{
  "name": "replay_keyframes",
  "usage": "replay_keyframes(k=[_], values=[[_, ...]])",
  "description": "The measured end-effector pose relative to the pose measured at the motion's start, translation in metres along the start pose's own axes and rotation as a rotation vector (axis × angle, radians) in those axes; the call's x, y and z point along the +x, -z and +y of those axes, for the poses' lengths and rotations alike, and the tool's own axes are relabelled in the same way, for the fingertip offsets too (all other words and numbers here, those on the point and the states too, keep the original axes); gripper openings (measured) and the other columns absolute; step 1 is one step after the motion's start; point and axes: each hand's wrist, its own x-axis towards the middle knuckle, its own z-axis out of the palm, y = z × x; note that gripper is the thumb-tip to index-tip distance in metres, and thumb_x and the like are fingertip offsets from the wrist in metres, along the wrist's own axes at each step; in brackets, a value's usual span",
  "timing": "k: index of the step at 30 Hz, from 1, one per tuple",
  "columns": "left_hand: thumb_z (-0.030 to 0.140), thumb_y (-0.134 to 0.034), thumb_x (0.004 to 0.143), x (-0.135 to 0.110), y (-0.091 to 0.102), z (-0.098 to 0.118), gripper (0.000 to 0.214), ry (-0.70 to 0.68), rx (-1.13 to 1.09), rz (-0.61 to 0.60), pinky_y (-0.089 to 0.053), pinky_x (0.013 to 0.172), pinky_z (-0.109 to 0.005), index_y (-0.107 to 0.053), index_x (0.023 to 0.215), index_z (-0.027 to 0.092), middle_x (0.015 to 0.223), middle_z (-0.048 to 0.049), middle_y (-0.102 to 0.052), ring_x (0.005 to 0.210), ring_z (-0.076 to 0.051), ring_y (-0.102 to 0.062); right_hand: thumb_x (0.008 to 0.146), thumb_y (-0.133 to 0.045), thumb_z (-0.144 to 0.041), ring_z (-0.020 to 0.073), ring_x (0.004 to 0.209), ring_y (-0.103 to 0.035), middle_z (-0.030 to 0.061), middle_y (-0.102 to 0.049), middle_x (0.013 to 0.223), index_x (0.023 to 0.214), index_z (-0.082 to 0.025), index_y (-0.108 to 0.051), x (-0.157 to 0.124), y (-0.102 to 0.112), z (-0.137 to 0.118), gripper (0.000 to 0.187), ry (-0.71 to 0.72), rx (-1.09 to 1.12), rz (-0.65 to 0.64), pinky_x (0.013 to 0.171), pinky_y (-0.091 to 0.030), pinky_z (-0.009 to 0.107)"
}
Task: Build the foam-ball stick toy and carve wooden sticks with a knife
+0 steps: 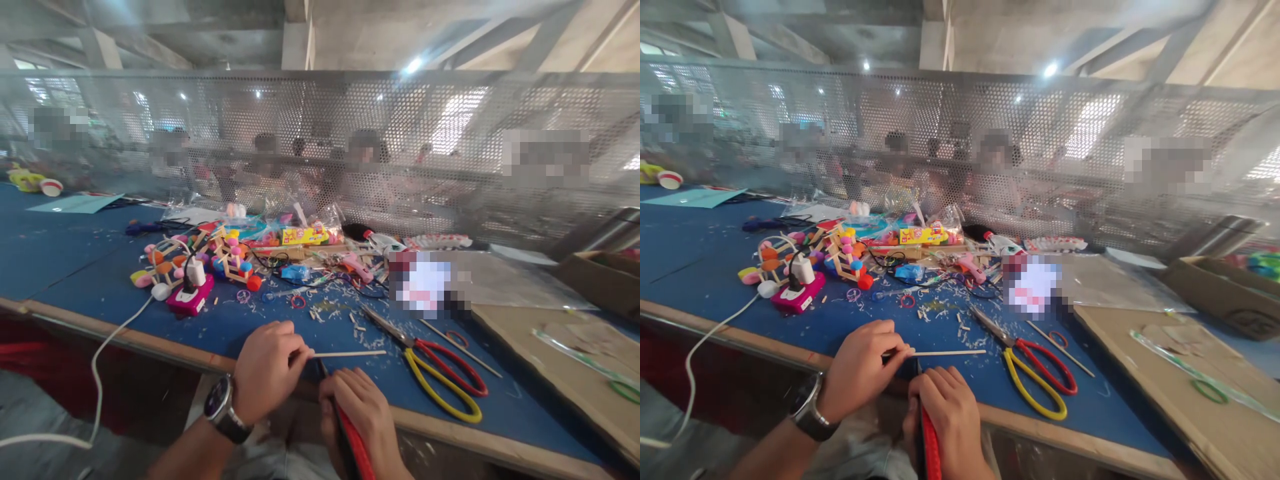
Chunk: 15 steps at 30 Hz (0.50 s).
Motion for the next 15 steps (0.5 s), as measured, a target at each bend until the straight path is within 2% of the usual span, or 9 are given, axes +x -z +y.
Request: replay_keyframes(k=[5, 12, 15], values=[[0.021, -0.067, 0.096, -0.0006, -0.0004, -0.0002, 0.026, 0.009, -0.019, -0.003, -0.040, 0.071, -0.032, -0.070, 0.070, 0.021, 0.076, -0.0005, -0.065, 0.078, -0.018, -0.061, 0.088, -0.045, -0.006, 0.0148, 0.056, -0.052, -0.0044, -0.052, 0.062, 0.077, -0.025, -0.046, 0.0009, 0.0074, -0.0015, 0.021, -0.048, 0.037, -0.055, 0.061, -0.037, 0.030], [0.020, -0.067, 0.096, -0.0009, -0.0009, -0.0011, 0.025, -0.008, -0.027, 0.009, -0.038, 0.070, -0.032, -0.069, 0.071, 0.021, 0.076, -0.0002, -0.065, 0.078, -0.018, -0.061, 0.087, -0.042, -0.007, 0.0137, 0.051, -0.048, -0.0050, -0.048, 0.059, 0.075, -0.024, -0.046, -0.0027, -0.0022, 0.0017, 0.021, -0.043, 0.086, 0.085, 0.055, -0.032, 0.029], [0.022, -0.067, 0.097, -0.0012, -0.0015, -0.0012, 0.025, -0.017, -0.022, 0.015, -0.038, 0.071, -0.032, -0.070, 0.072, 0.021, 0.076, -0.0005, -0.064, 0.079, -0.019, -0.060, 0.091, -0.044, -0.010, 0.0139, 0.053, -0.050, -0.0042, -0.051, 0.061, 0.077, -0.024, -0.049, -0.0020, 0.0004, 0.0005, 0.021, -0.103, 0.100, 0.086, 0.057, -0.034, 0.028]])
